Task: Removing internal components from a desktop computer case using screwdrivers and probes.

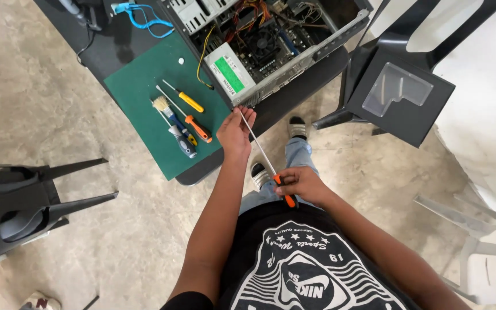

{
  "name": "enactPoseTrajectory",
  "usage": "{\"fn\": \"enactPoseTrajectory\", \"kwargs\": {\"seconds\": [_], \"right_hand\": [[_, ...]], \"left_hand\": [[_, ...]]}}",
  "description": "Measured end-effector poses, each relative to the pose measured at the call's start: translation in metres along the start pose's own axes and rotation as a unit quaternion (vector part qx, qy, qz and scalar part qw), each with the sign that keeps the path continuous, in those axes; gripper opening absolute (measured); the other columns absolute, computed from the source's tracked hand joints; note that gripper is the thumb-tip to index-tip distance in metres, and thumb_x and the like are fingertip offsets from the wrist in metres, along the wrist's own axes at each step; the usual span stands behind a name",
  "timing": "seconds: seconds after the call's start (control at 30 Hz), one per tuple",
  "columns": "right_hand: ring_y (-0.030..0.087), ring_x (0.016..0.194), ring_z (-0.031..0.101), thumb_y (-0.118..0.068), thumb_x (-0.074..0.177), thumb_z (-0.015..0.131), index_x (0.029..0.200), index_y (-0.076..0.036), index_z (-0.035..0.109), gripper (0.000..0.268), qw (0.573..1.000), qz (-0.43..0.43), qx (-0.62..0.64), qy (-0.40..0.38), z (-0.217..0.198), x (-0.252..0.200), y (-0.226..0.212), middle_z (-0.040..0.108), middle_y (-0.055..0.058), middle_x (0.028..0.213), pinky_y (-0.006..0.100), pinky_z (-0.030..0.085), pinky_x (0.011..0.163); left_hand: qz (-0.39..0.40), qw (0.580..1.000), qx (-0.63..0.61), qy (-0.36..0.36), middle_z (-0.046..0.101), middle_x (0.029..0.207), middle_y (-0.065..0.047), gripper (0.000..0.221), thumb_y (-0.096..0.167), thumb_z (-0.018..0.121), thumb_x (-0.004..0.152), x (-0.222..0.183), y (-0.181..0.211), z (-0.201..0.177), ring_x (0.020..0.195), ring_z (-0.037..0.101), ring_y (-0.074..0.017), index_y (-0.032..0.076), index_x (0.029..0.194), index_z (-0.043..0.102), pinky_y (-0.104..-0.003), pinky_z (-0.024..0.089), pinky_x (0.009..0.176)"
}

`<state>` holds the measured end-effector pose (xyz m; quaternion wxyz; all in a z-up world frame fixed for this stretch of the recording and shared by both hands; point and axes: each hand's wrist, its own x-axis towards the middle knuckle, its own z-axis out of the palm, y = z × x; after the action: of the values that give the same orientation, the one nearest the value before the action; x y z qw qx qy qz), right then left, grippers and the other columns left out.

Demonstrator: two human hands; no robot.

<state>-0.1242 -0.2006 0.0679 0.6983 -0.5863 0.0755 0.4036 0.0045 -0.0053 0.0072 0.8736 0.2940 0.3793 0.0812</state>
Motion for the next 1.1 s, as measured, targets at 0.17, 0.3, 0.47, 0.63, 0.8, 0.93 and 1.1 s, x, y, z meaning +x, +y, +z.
{"fn": "enactPoseTrajectory", "kwargs": {"seconds": [0.17,0.3,0.47,0.63,0.8,0.93,1.1], "right_hand": [[0.02,0.074,0.075,0.0,0.074,0.085,0.119,0.003,0.072,0.047,0.995,-0.009,-0.028,0.098,0.017,-0.01,-0.007,0.079,0.014,0.09,0.028,0.057,0.068],[0.012,0.073,0.07,-0.009,0.073,0.089,0.121,-0.005,0.074,0.051,0.979,-0.044,-0.096,0.176,0.018,-0.016,-0.005,0.08,0.007,0.087,0.024,0.053,0.069],[0.012,0.073,0.071,-0.009,0.075,0.088,0.122,-0.004,0.073,0.05,0.971,-0.091,-0.112,0.191,0.02,-0.02,-0.007,0.079,0.008,0.085,0.024,0.054,0.068],[0.013,0.066,0.068,-0.001,0.075,0.085,0.117,0.003,0.074,0.043,0.976,-0.055,-0.019,0.212,0.028,-0.025,-0.022,0.076,0.011,0.08,0.025,0.054,0.062],[0.016,0.064,0.067,0.002,0.072,0.086,0.114,0.008,0.071,0.045,0.976,-0.028,0.06,0.206,0.028,-0.016,-0.011,0.072,0.012,0.078,0.027,0.054,0.059],[0.018,0.075,0.069,-0.007,0.082,0.082,0.118,0.006,0.07,0.041,0.987,-0.032,0.048,0.148,0.022,-0.016,-0.02,0.072,0.013,0.087,0.03,0.057,0.067],[0.038,0.095,0.073,-0.009,0.097,0.056,0.134,0.009,0.055,0.041,0.974,0.045,0.22,-0.017,0.026,-0.031,-0.032,0.07,0.03,0.106,0.048,0.06,0.085]], "left_hand": [[0.003,0.999,-0.04,0.003,0.069,0.099,-0.034,0.025,0.001,0.07,0.094,-0.005,0.001,0.0,0.088,0.074,-0.0399,-0.017,0.109,0.063,-0.051,0.067,0.083],[0.001,1.0,-0.023,-0.012,0.069,0.102,-0.034,0.028,-0.004,0.075,0.088,-0.012,0.005,0.004,0.091,0.074,-0.0411,-0.017,0.11,0.063,-0.051,0.066,0.086],[0.023,0.999,0.026,-0.018,0.07,0.102,-0.033,0.029,-0.007,0.076,0.086,-0.013,0.006,0.003,0.093,0.073,-0.041,-0.016,0.111,0.064,-0.051,0.065,0.087],[0.059,0.99,0.123,-0.016,0.071,0.09,-0.032,0.034,0.002,0.083,0.083,-0.029,0.025,0.015,0.082,0.075,-0.0382,-0.017,0.105,0.065,-0.046,0.068,0.077],[0.073,0.974,0.212,-0.015,0.07,0.076,-0.026,0.039,0.007,0.093,0.072,-0.029,0.036,0.018,0.066,0.075,-0.034,-0.014,0.094,0.068,-0.043,0.07,0.063],[0.057,0.979,0.193,-0.025,0.071,0.079,-0.031,0.026,0.008,0.083,0.084,-0.018,0.033,0.015,0.068,0.075,-0.0399,-0.013,0.092,0.069,-0.048,0.069,0.062],[0.019,0.987,0.153,-0.043,0.072,0.088,-0.03,0.024,0.008,0.069,0.094,-0.012,0.03,0.007,0.08,0.075,-0.0393,-0.014,0.102,0.067,-0.047,0.069,0.073]]}}
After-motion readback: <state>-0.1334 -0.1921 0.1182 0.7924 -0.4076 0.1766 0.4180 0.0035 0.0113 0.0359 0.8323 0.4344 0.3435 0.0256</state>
